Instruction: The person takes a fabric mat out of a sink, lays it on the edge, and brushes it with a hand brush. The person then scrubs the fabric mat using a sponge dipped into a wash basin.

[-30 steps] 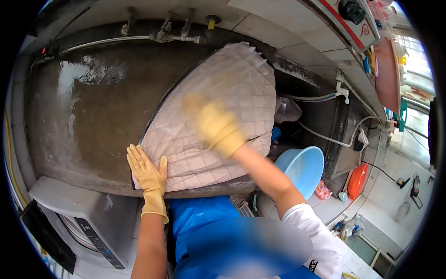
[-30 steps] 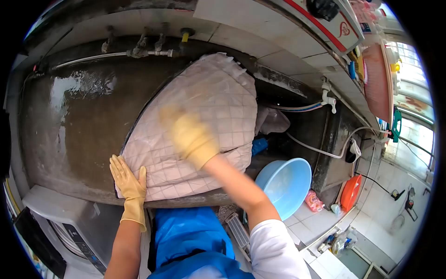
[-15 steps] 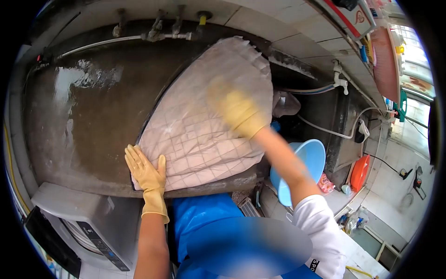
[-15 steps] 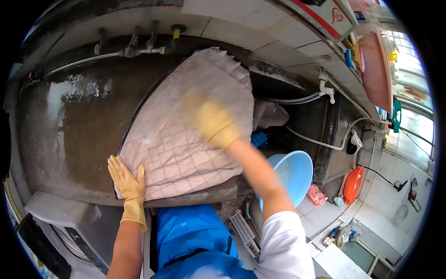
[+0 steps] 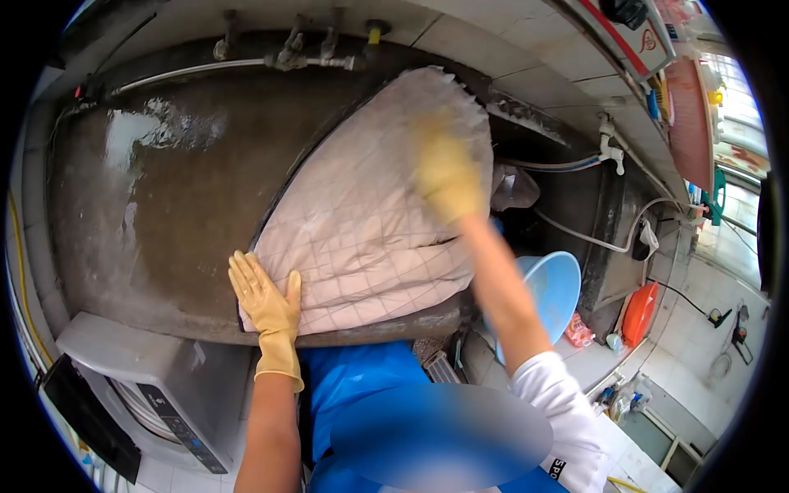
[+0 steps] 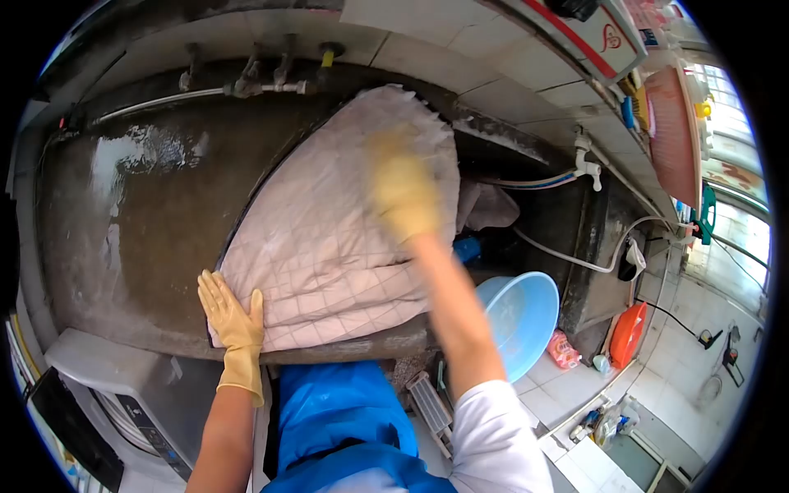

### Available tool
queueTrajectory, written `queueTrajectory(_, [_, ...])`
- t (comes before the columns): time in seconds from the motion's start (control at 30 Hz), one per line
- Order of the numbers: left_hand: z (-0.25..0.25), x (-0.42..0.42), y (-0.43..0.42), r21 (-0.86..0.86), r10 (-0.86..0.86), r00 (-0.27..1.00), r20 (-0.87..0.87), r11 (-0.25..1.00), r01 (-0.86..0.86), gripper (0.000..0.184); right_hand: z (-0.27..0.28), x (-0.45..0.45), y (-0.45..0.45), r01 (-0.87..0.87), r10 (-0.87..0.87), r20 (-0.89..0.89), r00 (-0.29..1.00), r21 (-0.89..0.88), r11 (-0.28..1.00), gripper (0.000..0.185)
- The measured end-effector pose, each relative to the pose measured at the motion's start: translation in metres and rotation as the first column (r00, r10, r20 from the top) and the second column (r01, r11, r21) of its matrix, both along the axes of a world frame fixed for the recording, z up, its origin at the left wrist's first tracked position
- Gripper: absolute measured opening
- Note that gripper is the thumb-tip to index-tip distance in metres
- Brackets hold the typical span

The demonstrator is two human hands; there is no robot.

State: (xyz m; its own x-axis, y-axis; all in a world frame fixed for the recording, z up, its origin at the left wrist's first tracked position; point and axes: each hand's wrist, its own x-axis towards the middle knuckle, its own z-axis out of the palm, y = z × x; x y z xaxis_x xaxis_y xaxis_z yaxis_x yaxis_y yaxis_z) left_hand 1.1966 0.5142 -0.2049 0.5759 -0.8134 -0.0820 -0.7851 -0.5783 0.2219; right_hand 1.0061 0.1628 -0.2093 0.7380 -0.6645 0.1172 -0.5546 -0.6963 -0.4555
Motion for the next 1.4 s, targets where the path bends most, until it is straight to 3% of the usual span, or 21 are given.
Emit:
queueTrajectory(0.03, [-0.001,-0.004,0.002,-0.007,-0.004,1.0,-0.008,1.0,0.004,0.095,0.059,0.054,0.055,0.135,-0.047,-0.498,0.866,0.142,0.981,0.05])
queueTrajectory(0.07, [-0.002,-0.005,0.005,0.002,-0.002,1.0,-0.002,1.0,0.002,0.093,-0.002,0.062,0.11,-0.175,0.169,-0.321,0.932,0.009,0.984,0.052])
queueTrajectory(0.17, [-0.005,-0.001,0.006,-0.003,-0.021,1.0,0.016,1.0,0.021,0.092,0.001,0.065,0.088,-0.341,0.33,-0.154,0.931,-0.051,0.939,0.048])
queueTrajectory(0.2, [-0.003,-0.001,0.006,0.015,-0.016,1.0,0.01,1.0,0.016,0.092,0.022,0.05,0.045,-0.274,0.028,-0.605,0.796,-0.318,0.908,0.046])
queueTrajectory(0.27, [-0.003,0.001,0.007,0.027,-0.01,1.0,0.002,1.0,0.01,0.092,0.006,-0.004,-0.03,-0.225,0.168,-0.202,0.965,-0.302,0.926,0.045])
queueTrajectory(0.33, [-0.005,0.001,0.003,-0.03,-0.004,1.0,-0.01,1.0,0.004,0.091,0.027,-0.008,-0.051,0.425,-0.372,-0.29,0.882,0.143,0.894,0.046])
queueTrajectory(0.4, [-0.003,-0.003,0.001,-0.011,-0.001,1.0,-0.01,1.0,0.001,0.091,0.037,0.045,0.047,0.045,-0.088,-0.382,0.92,-0.121,0.992,0.047])
queueTrajectory(0.6, [-0.004,-0.001,0.003,0.016,-0.013,1.0,0.01,1.0,0.013,0.09,0.018,0.011,-0.019,-0.17,0.073,-0.268,0.961,-0.357,0.918,0.052])
queueTrajectory(0.73, [0.001,0.002,-0.002,0.012,-0.013,1.0,0.006,1.0,0.013,0.089,0.03,0.014,-0.016,0.254,-0.27,-0.202,0.941,-0.099,0.962,0.054])
queueTrajectory(0.77, [0.001,0.001,0.001,0.017,-0.022,1.0,0.005,1.0,0.022,0.09,0.013,0.032,0.031,-0.003,-0.064,-0.259,0.964,-0.25,0.968,0.053])
queueTrajectory(0.93, [-0.003,0.001,0.006,0.012,-0.041,0.999,0.021,0.999,0.041,0.09,0.025,0.063,0.031,-0.113,0.088,-0.414,0.906,-0.036,0.993,0.052])
queueTrajectory(0.97, [-0.004,0.001,0.004,0.013,-0.029,0.999,0.021,1.0,0.028,0.09,0.003,0.022,-0.016,-0.109,-0.034,-0.33,0.943,-0.403,0.909,0.053])
queueTrajectory(1.0, [-0.001,0.001,0.006,0.021,-0.028,0.999,0.019,0.999,0.028,0.09,-0.004,-0.017,-0.064,0.009,-0.097,-0.267,0.959,-0.313,0.95,0.054])
queueTrajectory(1.03, [0.004,0.002,0.007,0.035,-0.03,1.0,0.008,0.999,0.03,0.09,0.012,-0.033,-0.081,0.245,-0.433,-0.505,0.747,-0.396,0.885,0.055])
queueTrajectory(1.1, [0.0,0.001,-0.004,0.011,-0.008,1.0,-0.003,1.0,0.008,0.09,0.043,-0.015,-0.06,0.537,-0.537,-0.231,0.812,-0.066,0.841,0.056])
queueTrajectory(1.2, [-0.002,0.001,0.003,-0.003,-0.032,0.999,0.024,0.999,0.033,0.09,0.039,0.049,0.055,0.0,0.012,-0.289,0.957,0.039,0.999,0.053])
queueTrajectory(1.23, [-0.004,0.001,0.003,-0.006,-0.036,0.999,0.027,0.999,0.036,0.09,0.085,0.09,0.072,0.024,0.155,-0.441,0.884,0.373,0.927,0.053])
queueTrajectory(1.27, [-0.006,0.0,0.003,-0.003,-0.033,0.999,0.027,0.999,0.033,0.09,0.075,0.083,0.064,0.025,0.153,-0.441,0.884,0.372,0.928,0.053])
queueTrajectory(1.33, [-0.006,0.002,0.003,0.006,-0.038,0.999,0.027,0.999,0.038,0.09,0.031,0.045,0.028,0.114,-0.024,-0.647,0.762,0.098,0.989,0.049])
queueTrajectory(1.37, [-0.005,0.001,-0.001,-0.008,-0.028,0.999,0.021,1.0,0.029,0.09,0.024,-0.014,-0.008,-0.071,-0.016,-0.362,0.932,-0.227,0.971,0.046])
queueTrajectory(1.4, [-0.001,0.001,0.002,-0.015,-0.028,1.0,0.013,0.999,0.028,0.09,0.017,-0.051,-0.047,-0.044,-0.18,-0.621,0.763,-0.328,0.944,0.05])
